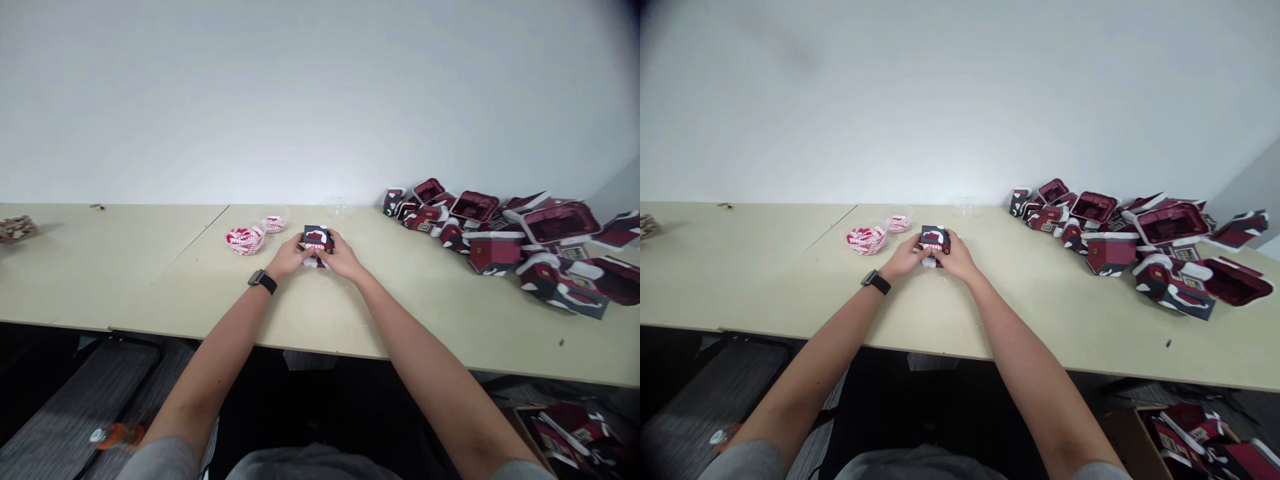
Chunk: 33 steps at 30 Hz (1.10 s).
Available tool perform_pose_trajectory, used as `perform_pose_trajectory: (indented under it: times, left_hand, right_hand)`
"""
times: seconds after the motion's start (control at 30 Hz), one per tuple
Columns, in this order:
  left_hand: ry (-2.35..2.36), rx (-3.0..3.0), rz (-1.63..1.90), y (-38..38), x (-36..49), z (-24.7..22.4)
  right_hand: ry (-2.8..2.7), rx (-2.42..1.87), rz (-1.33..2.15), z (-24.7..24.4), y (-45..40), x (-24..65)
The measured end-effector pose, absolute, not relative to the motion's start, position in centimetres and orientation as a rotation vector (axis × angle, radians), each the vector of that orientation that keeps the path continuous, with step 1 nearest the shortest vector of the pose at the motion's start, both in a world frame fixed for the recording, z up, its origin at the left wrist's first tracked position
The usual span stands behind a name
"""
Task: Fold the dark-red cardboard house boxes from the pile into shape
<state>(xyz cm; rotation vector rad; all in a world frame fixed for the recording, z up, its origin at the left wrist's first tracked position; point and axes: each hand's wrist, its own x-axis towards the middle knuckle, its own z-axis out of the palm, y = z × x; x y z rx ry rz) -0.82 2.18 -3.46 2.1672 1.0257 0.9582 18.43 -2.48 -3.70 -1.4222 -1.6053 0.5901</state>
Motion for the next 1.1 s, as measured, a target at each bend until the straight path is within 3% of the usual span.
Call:
perform_pose_trajectory:
  times: [1.1]
  left_hand:
    - [1.035, 2.173, 0.953, 2.19, -0.81, -3.39]
  right_hand:
    - [-1.618, -1.391, 0.608, -3.35, -2.69, 18.50]
